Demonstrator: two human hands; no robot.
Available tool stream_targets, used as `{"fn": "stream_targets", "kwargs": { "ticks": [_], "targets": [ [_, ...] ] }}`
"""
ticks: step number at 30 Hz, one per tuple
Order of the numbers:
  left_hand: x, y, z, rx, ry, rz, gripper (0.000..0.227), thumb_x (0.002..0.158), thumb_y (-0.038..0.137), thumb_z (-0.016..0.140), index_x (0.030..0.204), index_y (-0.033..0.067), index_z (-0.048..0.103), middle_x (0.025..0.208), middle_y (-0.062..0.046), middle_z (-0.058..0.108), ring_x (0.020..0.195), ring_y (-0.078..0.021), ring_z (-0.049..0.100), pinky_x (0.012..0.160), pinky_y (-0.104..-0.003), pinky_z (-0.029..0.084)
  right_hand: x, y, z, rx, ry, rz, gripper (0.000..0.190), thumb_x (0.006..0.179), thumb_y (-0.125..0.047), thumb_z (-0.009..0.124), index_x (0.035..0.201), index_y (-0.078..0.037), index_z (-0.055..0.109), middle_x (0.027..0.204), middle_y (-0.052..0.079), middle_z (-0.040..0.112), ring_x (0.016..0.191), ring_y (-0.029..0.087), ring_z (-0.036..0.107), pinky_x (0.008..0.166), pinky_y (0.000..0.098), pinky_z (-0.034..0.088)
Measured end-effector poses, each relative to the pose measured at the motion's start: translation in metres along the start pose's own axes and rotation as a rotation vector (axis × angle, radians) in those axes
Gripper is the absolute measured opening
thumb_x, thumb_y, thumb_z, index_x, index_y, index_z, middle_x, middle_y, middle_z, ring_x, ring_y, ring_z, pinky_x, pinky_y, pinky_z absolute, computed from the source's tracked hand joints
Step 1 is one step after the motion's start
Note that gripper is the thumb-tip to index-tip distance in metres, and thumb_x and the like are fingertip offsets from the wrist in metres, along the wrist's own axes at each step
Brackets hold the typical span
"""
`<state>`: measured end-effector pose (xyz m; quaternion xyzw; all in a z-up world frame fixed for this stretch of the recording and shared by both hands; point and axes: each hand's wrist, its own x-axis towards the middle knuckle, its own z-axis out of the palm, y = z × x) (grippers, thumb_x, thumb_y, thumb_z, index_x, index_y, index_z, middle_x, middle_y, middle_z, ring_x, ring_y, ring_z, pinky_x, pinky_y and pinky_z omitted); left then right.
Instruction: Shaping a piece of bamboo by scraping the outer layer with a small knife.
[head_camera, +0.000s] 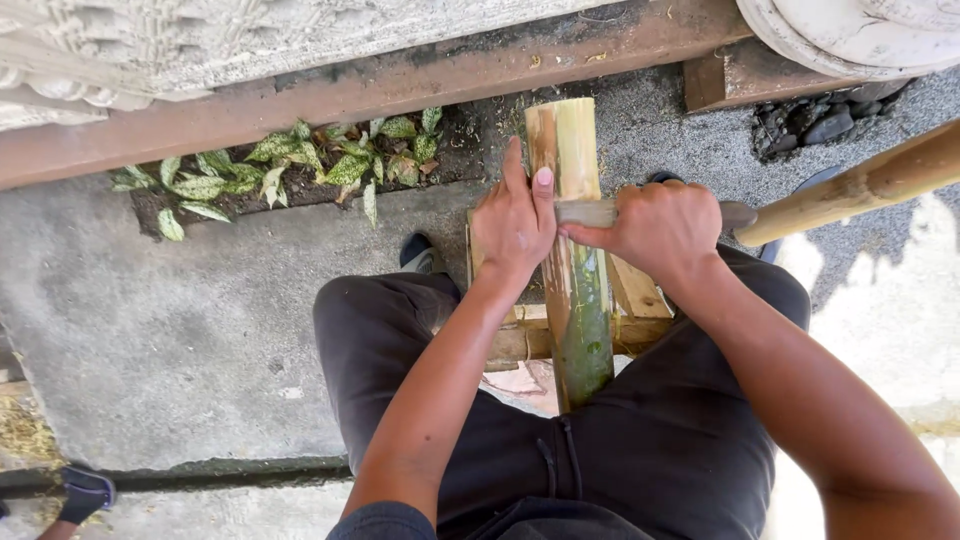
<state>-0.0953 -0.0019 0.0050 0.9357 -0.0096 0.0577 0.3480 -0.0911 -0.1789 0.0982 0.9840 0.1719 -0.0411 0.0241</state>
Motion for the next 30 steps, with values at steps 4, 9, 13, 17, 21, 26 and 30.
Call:
{"fn": "stream_targets", "kwargs": {
  "ticks": [4,9,13,17,21,26,30],
  "targets": [
    [0.006,0.000,0.001,0.004,-0.041,-0.057,0.067,0.110,0.047,0.025,0.150,-0.0053,0.037,0.079,-0.018,0.072,0.060,-0.0308,0.070,0.057,-0.042,0.055,0.007,-0.002,-0.004,-0.040,-0.130,0.010,0.084,0.076,-0.092,0.060,0.056,-0.011,0.067,0.049,0.006,0.060,0.042,0.021,0.059,0.039,0.0368,0.041],
    [0.014,-0.001,0.003,-0.022,-0.024,-0.012,0.071,0.111,0.050,0.021,0.152,-0.0065,0.034,0.075,-0.015,0.071,0.059,-0.0296,0.069,0.055,-0.042,0.054,0.011,-0.001,-0.004,-0.075,-0.216,0.042,0.085,0.077,-0.093,0.057,0.056,-0.011,0.068,0.048,0.006,0.060,0.042,0.021,0.059,0.039,0.0365,0.040],
    [0.028,-0.011,0.018,0.051,-0.110,-0.076,0.076,0.106,0.055,0.018,0.152,-0.0023,0.035,0.061,-0.007,0.064,0.043,-0.0219,0.057,0.038,-0.039,0.043,0.025,-0.001,0.000,-0.099,-0.189,0.048,0.086,0.080,-0.095,0.053,0.058,-0.013,0.070,0.048,0.005,0.060,0.041,0.020,0.059,0.038,0.0355,0.039],
    [0.034,-0.015,0.019,0.035,-0.108,-0.097,0.082,0.105,0.061,0.015,0.153,-0.0035,0.034,0.048,0.006,0.048,0.033,-0.0118,0.039,0.028,-0.033,0.032,0.034,-0.005,-0.012,-0.144,-0.296,0.080,0.091,0.081,-0.097,0.049,0.056,-0.013,0.071,0.045,0.003,0.058,0.040,0.017,0.057,0.037,0.0353,0.038],
    [0.009,-0.012,0.018,0.009,-0.118,-0.085,0.085,0.106,0.061,0.011,0.154,-0.0076,0.031,0.045,0.006,0.044,0.033,-0.0105,0.037,0.030,-0.033,0.030,0.015,-0.006,-0.008,-0.165,-0.296,0.041,0.089,0.076,-0.097,0.050,0.054,-0.014,0.070,0.047,0.003,0.056,0.041,0.018,0.055,0.039,0.0336,0.038],
    [0.025,-0.010,0.017,0.023,-0.123,-0.088,0.083,0.105,0.062,0.011,0.154,-0.0011,0.034,0.049,0.007,0.046,0.034,-0.0109,0.038,0.029,-0.033,0.033,0.027,-0.005,-0.010,-0.157,-0.417,0.104,0.090,0.079,-0.093,0.049,0.049,-0.010,0.065,0.046,0.001,0.056,0.040,0.015,0.053,0.040,0.0336,0.035],
    [0.014,-0.006,0.007,-0.019,-0.105,-0.086,0.084,0.104,0.060,0.014,0.155,-0.0035,0.031,0.048,0.004,0.049,0.034,-0.0125,0.042,0.030,-0.035,0.034,0.015,-0.006,-0.010,-0.138,-0.151,-0.003,0.086,0.079,-0.095,0.054,0.051,-0.014,0.062,0.043,0.003,0.053,0.037,0.017,0.051,0.035,0.0332,0.034]
  ]
}}
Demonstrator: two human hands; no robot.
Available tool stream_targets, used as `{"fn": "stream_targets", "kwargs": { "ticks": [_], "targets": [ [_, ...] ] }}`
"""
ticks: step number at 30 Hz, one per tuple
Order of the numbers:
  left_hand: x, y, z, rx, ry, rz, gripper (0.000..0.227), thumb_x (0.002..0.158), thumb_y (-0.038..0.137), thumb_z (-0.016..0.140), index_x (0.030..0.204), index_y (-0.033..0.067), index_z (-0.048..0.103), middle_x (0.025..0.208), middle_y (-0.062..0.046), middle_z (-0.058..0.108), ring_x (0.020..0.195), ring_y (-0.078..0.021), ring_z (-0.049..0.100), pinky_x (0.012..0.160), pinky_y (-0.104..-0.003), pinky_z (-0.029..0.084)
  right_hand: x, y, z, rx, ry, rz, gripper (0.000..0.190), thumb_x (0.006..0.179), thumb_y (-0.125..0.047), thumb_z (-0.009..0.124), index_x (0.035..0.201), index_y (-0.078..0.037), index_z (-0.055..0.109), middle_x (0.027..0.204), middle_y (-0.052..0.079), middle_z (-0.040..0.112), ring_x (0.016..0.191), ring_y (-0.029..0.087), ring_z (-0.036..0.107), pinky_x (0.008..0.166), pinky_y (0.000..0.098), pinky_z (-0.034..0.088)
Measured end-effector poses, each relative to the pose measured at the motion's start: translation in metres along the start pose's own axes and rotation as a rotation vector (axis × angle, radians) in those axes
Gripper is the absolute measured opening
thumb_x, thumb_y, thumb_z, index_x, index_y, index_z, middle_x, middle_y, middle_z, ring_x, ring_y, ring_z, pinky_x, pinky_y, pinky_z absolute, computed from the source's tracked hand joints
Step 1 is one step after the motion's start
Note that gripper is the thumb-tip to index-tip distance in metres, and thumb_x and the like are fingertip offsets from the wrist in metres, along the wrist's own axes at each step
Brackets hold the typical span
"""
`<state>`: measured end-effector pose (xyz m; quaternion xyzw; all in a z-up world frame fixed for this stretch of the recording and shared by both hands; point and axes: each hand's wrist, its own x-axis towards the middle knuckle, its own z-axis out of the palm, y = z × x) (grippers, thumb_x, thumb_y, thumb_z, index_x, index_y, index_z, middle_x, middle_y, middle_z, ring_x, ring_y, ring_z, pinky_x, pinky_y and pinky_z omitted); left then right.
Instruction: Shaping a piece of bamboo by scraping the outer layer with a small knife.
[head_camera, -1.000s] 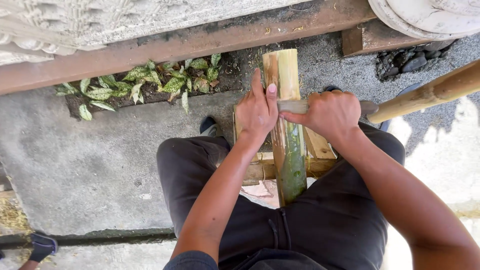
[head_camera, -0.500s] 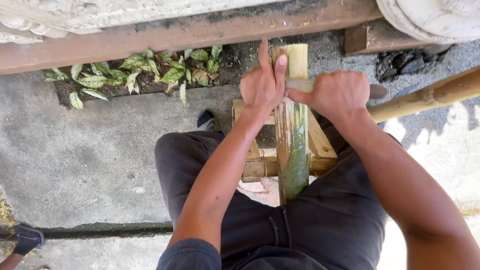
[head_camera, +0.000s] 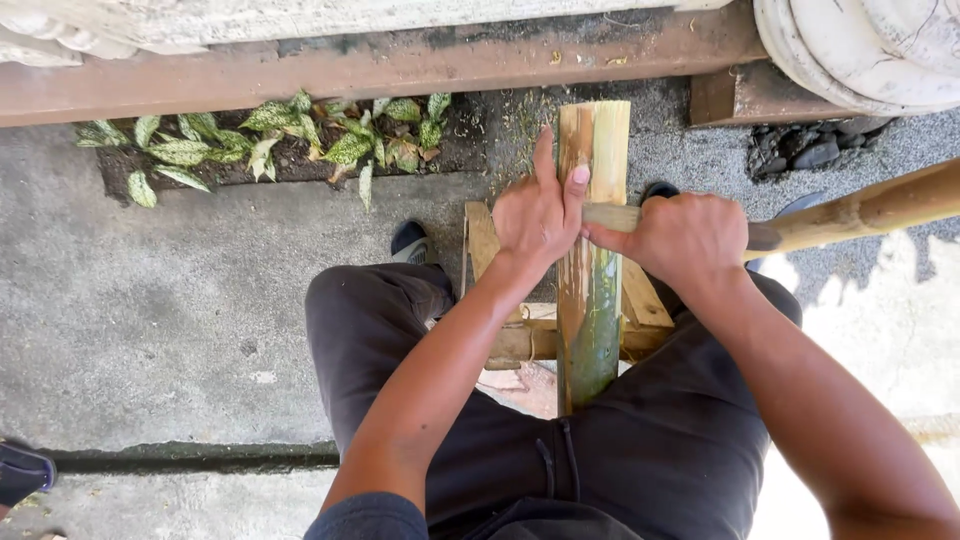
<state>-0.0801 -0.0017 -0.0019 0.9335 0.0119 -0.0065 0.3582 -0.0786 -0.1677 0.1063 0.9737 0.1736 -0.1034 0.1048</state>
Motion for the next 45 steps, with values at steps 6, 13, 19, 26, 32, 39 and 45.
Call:
{"fn": "stream_targets", "kwargs": {
  "ticks": [6,13,19,26,32,39,45],
  "targets": [
    [-0.006,0.003,-0.004,0.035,-0.091,-0.007,0.078,0.103,0.053,0.023,0.154,-0.0058,0.030,0.053,-0.004,0.061,0.035,-0.0194,0.055,0.031,-0.038,0.041,-0.009,-0.002,0.010,-0.030,-0.089,0.026,0.088,0.077,-0.096,0.054,0.052,-0.013,0.065,0.043,0.004,0.055,0.038,0.018,0.055,0.036,0.0344,0.035],
    [0.003,0.003,-0.002,0.048,0.001,0.072,0.077,0.107,0.056,0.024,0.153,-0.0048,0.034,0.053,-0.002,0.059,0.039,-0.0193,0.053,0.038,-0.037,0.041,-0.001,-0.003,0.010,0.020,-0.103,0.082,0.086,0.078,-0.095,0.053,0.059,-0.013,0.068,0.047,0.004,0.058,0.042,0.019,0.058,0.040,0.0354,0.039],
    [0.010,0.000,-0.001,0.072,-0.089,0.002,0.080,0.104,0.060,0.022,0.152,-0.0022,0.034,0.048,0.002,0.055,0.033,-0.0158,0.046,0.031,-0.036,0.037,0.002,-0.003,0.003,-0.013,-0.116,0.099,0.088,0.081,-0.095,0.050,0.056,-0.012,0.069,0.049,0.005,0.059,0.045,0.020,0.060,0.042,0.0359,0.041],
    [0.018,-0.003,0.004,0.024,-0.093,-0.008,0.086,0.100,0.065,0.014,0.151,-0.0008,0.036,0.048,0.002,0.052,0.033,-0.0155,0.048,0.028,-0.035,0.036,0.009,-0.002,0.010,0.051,-0.154,0.118,0.086,0.079,-0.094,0.055,0.056,-0.012,0.069,0.047,0.006,0.061,0.043,0.022,0.063,0.041,0.0397,0.044],
    [0.002,-0.002,0.000,0.020,-0.066,0.034,0.092,0.102,0.066,0.007,0.152,-0.0068,0.032,0.045,0.003,0.048,0.032,-0.0148,0.046,0.031,-0.034,0.035,-0.005,-0.003,0.012,0.002,-0.013,0.052,0.084,0.076,-0.093,0.058,0.059,-0.012,0.070,0.049,0.007,0.060,0.044,0.023,0.062,0.043,0.0361,0.043],
    [0.017,-0.004,-0.002,0.022,-0.015,0.041,0.088,0.105,0.067,0.008,0.152,-0.0034,0.034,0.047,0.005,0.047,0.035,-0.0130,0.042,0.035,-0.034,0.034,0.012,-0.004,0.002,-0.014,-0.081,0.105,0.088,0.081,-0.095,0.055,0.057,-0.012,0.071,0.049,0.007,0.060,0.046,0.022,0.062,0.043,0.0368,0.043],
    [0.013,-0.006,0.005,0.032,-0.159,-0.028,0.088,0.101,0.064,0.008,0.153,-0.0030,0.030,0.044,0.005,0.046,0.031,-0.0131,0.041,0.030,-0.035,0.032,0.012,-0.007,-0.002,-0.009,-0.279,0.113,0.091,0.077,-0.097,0.051,0.057,-0.012,0.071,0.047,0.006,0.060,0.044,0.020,0.061,0.041,0.0346,0.042]
  ]
}}
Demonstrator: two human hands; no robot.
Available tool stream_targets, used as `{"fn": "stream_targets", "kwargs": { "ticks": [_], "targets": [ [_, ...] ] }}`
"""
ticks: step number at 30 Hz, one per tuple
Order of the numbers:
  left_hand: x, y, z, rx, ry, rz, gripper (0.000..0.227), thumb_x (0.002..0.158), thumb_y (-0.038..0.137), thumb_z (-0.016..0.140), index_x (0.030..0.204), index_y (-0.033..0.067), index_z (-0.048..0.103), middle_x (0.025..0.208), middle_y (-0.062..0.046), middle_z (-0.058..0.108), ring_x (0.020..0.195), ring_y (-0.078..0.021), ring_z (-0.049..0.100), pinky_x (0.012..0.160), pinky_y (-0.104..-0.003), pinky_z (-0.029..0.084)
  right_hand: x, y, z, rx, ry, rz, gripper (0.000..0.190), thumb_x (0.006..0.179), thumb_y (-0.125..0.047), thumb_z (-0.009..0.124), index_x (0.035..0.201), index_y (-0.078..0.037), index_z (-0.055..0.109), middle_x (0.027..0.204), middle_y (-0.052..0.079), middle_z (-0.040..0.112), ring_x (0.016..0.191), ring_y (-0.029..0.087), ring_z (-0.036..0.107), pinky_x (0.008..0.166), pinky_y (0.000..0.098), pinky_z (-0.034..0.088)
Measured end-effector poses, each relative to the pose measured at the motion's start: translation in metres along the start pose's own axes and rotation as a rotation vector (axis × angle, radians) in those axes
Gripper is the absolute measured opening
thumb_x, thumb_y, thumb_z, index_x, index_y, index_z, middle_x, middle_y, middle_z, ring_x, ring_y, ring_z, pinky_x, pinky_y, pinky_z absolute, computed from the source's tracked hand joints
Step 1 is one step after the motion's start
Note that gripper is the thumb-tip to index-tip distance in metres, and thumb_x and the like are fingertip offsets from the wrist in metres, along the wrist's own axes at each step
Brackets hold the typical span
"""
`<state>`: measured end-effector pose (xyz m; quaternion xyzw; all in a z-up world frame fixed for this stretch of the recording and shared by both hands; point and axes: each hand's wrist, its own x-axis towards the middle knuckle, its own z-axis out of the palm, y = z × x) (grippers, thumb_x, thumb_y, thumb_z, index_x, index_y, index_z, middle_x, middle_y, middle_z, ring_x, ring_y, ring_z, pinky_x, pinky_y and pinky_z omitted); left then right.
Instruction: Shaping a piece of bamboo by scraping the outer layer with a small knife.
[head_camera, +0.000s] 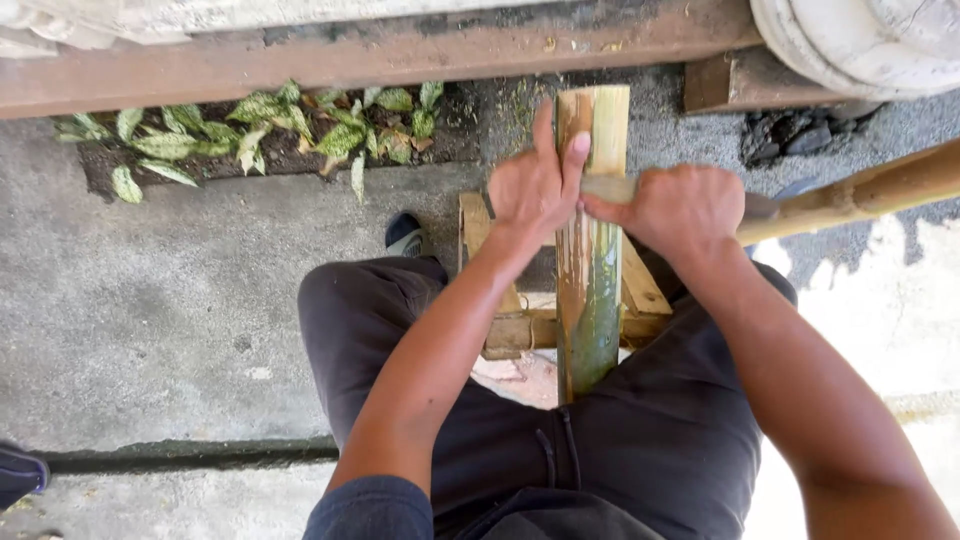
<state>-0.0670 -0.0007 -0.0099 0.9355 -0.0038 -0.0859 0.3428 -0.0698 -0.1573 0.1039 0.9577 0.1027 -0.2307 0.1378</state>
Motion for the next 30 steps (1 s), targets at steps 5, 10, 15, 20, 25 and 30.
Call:
{"fn": "stream_targets", "kwargs": {
  "ticks": [5,10,15,20,25,30],
  "targets": [
    [0.009,-0.002,-0.001,0.048,0.137,0.063,0.085,0.104,0.065,0.013,0.153,-0.0023,0.033,0.047,0.005,0.047,0.034,-0.0123,0.040,0.032,-0.035,0.032,0.002,0.004,0.007,-0.006,0.226,-0.016,0.089,0.081,-0.097,0.053,0.057,-0.013,0.069,0.047,0.005,0.057,0.042,0.020,0.057,0.040,0.0347,0.038],
    [0.012,-0.002,0.005,-0.013,0.080,0.048,0.088,0.103,0.065,0.013,0.155,-0.0048,0.029,0.047,0.006,0.047,0.033,-0.0109,0.040,0.029,-0.033,0.032,0.005,0.005,0.005,0.020,0.138,-0.006,0.086,0.076,-0.095,0.055,0.056,-0.013,0.069,0.046,0.004,0.057,0.041,0.019,0.058,0.040,0.0343,0.037],
    [0.020,0.004,-0.008,0.026,0.092,0.039,0.092,0.100,0.069,0.010,0.155,-0.0019,0.030,0.048,0.006,0.050,0.034,-0.0126,0.042,0.030,-0.034,0.033,0.010,0.007,0.005,-0.038,0.151,0.005,0.091,0.082,-0.094,0.050,0.056,-0.009,0.071,0.050,0.005,0.060,0.045,0.019,0.059,0.043,0.0349,0.039],
    [0.008,0.001,-0.002,-0.026,0.094,0.061,0.093,0.102,0.067,0.010,0.155,-0.0075,0.029,0.046,0.005,0.048,0.033,-0.0114,0.043,0.030,-0.033,0.032,0.004,0.007,0.013,0.028,0.270,-0.031,0.085,0.074,-0.095,0.055,0.058,-0.013,0.071,0.049,0.009,0.058,0.044,0.022,0.058,0.040,0.0349,0.037],
    [0.028,0.005,-0.007,0.045,0.091,0.015,0.092,0.099,0.069,0.015,0.154,-0.0024,0.032,0.045,0.007,0.048,0.032,-0.0113,0.042,0.028,-0.033,0.032,0.017,0.009,-0.002,-0.010,0.115,-0.003,0.091,0.083,-0.096,0.052,0.061,-0.010,0.073,0.053,0.008,0.063,0.047,0.023,0.063,0.046,0.0382,0.044],
    [0.008,0.008,-0.012,-0.074,0.016,0.001,0.092,0.099,0.066,0.016,0.154,-0.0065,0.027,0.042,0.006,0.048,0.029,-0.0103,0.041,0.024,-0.032,0.033,0.006,0.009,0.013,0.052,0.120,0.002,0.085,0.077,-0.095,0.054,0.059,-0.014,0.073,0.046,0.008,0.058,0.042,0.023,0.059,0.040,0.0352,0.039]
  ]
}}
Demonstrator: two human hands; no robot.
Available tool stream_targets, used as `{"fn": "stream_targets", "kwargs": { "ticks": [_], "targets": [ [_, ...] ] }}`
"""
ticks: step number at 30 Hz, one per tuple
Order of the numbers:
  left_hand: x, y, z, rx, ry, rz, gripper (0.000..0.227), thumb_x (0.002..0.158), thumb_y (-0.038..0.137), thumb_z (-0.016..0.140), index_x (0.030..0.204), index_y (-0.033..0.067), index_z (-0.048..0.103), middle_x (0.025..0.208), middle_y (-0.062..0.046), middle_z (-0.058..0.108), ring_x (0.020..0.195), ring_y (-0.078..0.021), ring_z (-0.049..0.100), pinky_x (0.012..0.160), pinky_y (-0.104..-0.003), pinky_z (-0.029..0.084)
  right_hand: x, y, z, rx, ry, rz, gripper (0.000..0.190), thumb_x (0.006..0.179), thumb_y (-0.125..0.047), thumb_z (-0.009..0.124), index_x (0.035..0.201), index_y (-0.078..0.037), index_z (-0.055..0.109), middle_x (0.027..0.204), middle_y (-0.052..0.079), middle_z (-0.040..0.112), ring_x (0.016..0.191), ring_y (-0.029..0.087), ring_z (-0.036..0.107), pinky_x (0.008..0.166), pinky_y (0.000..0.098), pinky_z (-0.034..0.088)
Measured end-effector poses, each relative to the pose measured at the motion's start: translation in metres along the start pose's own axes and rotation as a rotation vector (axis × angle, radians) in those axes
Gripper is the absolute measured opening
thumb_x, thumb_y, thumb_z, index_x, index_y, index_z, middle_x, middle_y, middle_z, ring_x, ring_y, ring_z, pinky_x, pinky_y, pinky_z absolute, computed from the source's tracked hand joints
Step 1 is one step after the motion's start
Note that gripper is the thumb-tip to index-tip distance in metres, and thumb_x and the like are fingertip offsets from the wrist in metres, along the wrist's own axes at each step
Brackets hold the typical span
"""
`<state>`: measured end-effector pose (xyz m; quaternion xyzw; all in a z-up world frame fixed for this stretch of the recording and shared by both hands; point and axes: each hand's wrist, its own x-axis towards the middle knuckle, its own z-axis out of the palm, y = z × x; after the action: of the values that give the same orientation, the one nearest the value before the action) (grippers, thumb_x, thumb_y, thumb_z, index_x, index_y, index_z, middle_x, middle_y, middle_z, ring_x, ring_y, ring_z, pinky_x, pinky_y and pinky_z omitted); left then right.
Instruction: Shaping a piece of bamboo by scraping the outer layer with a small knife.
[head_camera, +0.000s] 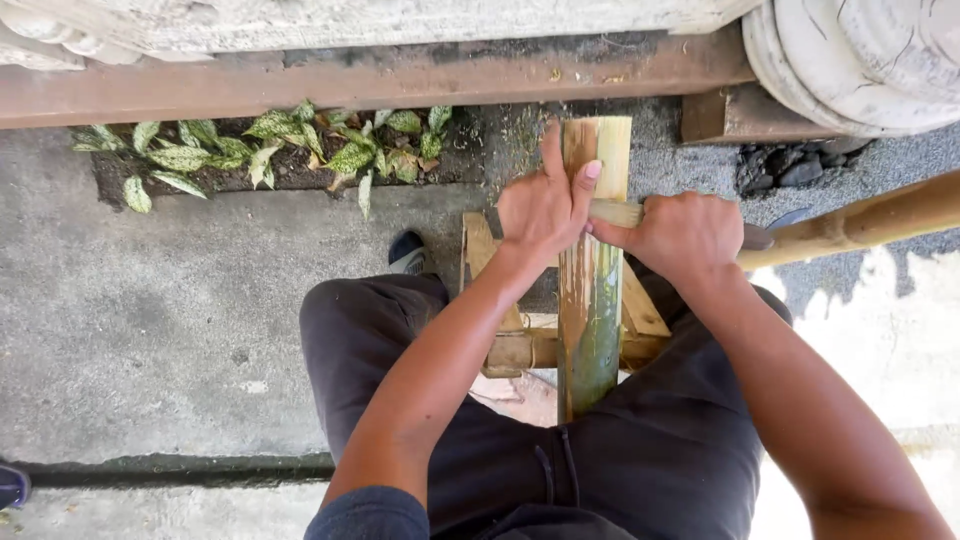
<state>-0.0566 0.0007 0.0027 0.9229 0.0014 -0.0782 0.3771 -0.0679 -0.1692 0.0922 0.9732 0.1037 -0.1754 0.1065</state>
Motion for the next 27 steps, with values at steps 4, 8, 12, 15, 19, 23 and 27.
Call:
{"fn": "stream_targets", "kwargs": {
  "ticks": [4,8,12,15,19,23,27],
  "targets": [
    [0.012,-0.006,0.016,0.131,0.095,0.068,0.089,0.102,0.067,0.016,0.155,-0.0049,0.028,0.047,0.005,0.047,0.034,-0.0109,0.039,0.031,-0.033,0.033,0.008,0.004,0.004,-0.064,0.015,-0.010,0.088,0.078,-0.096,0.049,0.063,-0.013,0.073,0.052,0.005,0.060,0.048,0.021,0.062,0.043,0.0348,0.042],
    [0.020,-0.002,0.007,0.169,0.045,0.020,0.090,0.102,0.070,0.015,0.155,-0.0014,0.025,0.049,0.008,0.047,0.035,-0.0085,0.039,0.031,-0.033,0.033,0.014,0.003,-0.012,-0.064,0.012,0.014,0.092,0.082,-0.099,0.049,0.065,-0.012,0.076,0.051,0.008,0.062,0.047,0.022,0.063,0.043,0.0356,0.043],
    [0.000,-0.002,0.006,0.022,0.015,0.036,0.093,0.103,0.067,0.012,0.157,-0.0072,0.021,0.048,0.005,0.045,0.034,-0.0099,0.037,0.029,-0.033,0.032,0.005,0.001,-0.006,-0.028,-0.025,-0.029,0.089,0.074,-0.098,0.050,0.065,-0.013,0.076,0.050,0.008,0.062,0.045,0.021,0.062,0.042,0.0354,0.042],
    [0.000,-0.002,0.013,0.042,0.012,0.010,0.095,0.098,0.069,0.015,0.156,-0.0061,0.024,0.047,0.005,0.048,0.033,-0.0106,0.039,0.027,-0.032,0.033,0.002,0.003,0.000,0.015,-0.120,0.022,0.088,0.076,-0.096,0.051,0.059,-0.013,0.074,0.048,0.009,0.062,0.045,0.023,0.061,0.040,0.0375,0.042],
    [0.010,-0.001,0.006,0.114,0.091,0.032,0.094,0.100,0.069,0.015,0.156,-0.0068,0.025,0.046,0.005,0.050,0.032,-0.0104,0.042,0.029,-0.033,0.033,0.005,0.006,0.003,-0.053,0.187,-0.072,0.090,0.081,-0.098,0.051,0.060,-0.013,0.072,0.051,0.007,0.059,0.046,0.023,0.060,0.043,0.0354,0.041],
    [0.008,-0.001,0.007,0.142,0.065,0.018,0.092,0.101,0.068,0.016,0.156,-0.0050,0.028,0.047,0.005,0.050,0.033,-0.0103,0.042,0.029,-0.033,0.034,0.004,0.002,-0.001,-0.034,0.069,-0.022,0.090,0.079,-0.099,0.049,0.059,-0.014,0.071,0.048,0.007,0.057,0.042,0.021,0.058,0.041,0.0339,0.039],
    [0.021,-0.005,0.016,0.116,0.097,0.058,0.091,0.100,0.068,0.016,0.155,-0.0040,0.029,0.047,0.007,0.049,0.034,-0.0101,0.041,0.028,-0.033,0.033,0.017,0.007,0.002,-0.037,-0.064,0.020,0.090,0.078,-0.095,0.046,0.052,-0.012,0.069,0.047,0.002,0.055,0.043,0.019,0.055,0.041,0.0352,0.032]
  ]
}}
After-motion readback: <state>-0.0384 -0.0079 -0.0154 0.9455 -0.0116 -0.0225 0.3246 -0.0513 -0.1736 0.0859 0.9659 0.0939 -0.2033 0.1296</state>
